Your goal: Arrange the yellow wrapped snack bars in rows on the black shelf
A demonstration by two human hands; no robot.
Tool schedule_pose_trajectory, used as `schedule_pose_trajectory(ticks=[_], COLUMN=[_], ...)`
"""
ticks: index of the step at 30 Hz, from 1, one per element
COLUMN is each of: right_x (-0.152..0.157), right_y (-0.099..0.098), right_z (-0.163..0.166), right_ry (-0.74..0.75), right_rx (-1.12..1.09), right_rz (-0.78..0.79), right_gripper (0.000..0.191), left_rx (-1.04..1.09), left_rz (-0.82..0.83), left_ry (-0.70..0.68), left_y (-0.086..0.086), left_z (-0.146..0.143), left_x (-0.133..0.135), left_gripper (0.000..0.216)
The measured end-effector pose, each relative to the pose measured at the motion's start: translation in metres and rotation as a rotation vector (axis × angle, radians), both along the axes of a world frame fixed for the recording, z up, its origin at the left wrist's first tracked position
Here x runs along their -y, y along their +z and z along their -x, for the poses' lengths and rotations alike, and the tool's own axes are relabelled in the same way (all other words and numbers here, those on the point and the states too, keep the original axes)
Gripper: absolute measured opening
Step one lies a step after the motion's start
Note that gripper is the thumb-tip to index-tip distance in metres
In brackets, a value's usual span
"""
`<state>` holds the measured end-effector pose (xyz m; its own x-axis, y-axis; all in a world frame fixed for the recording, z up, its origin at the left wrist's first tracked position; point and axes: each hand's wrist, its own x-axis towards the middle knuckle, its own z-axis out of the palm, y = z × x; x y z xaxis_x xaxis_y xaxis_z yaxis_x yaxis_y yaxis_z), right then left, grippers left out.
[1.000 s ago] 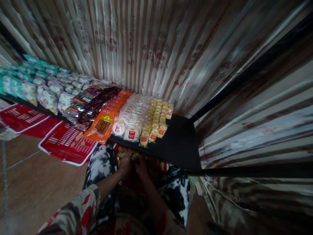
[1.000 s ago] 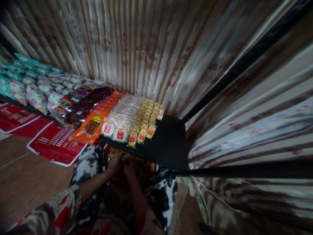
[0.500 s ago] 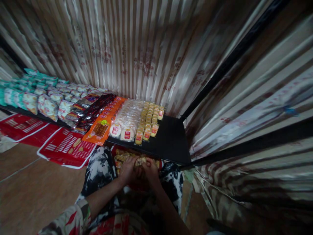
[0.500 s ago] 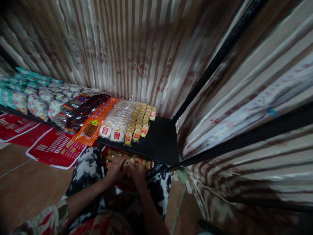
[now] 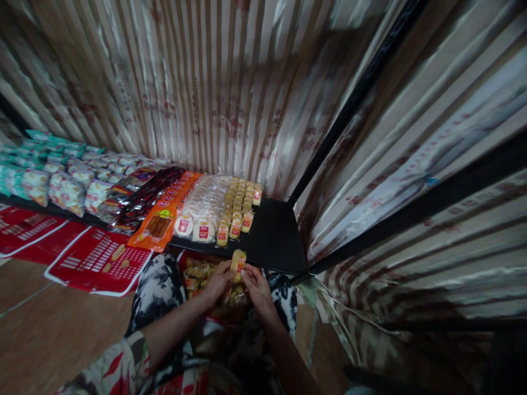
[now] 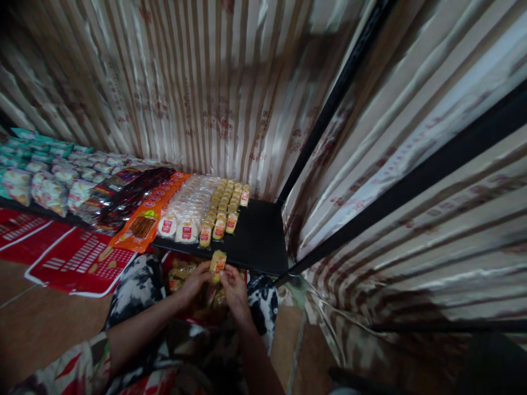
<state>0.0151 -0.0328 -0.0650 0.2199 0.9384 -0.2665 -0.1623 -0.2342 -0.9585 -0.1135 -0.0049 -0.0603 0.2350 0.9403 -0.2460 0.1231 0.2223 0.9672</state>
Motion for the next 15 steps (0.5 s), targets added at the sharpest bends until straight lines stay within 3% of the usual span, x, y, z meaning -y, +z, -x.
schedule_pose_trajectory(ticks=[8, 11, 15], right_x=[-0.008, -0.016, -0.039], right_y=[0.025, 0.033, 0.037], right_z=[-0.02, -0.032, -0.054], right_ry=[-0.055, -0.103, -0.218], right_rx=[-0.055, -0.068, -0.015], right_rz=[-0.063, -0.097, -0.18], right_gripper=[0.042, 0.04, 0.039], left_rx=[0.099, -0.012, -0.224], left_rz=[0.057, -0.042, -0.266], left_ry=[-0.063, -0.026, 0.092], left_y=[0.034, 0.044, 0.057], left_z=[-0.032, -0.053, -0.08], left_x=[-0.014, -0.024, -0.035], left_gripper=[0.034, 0.023, 0.031])
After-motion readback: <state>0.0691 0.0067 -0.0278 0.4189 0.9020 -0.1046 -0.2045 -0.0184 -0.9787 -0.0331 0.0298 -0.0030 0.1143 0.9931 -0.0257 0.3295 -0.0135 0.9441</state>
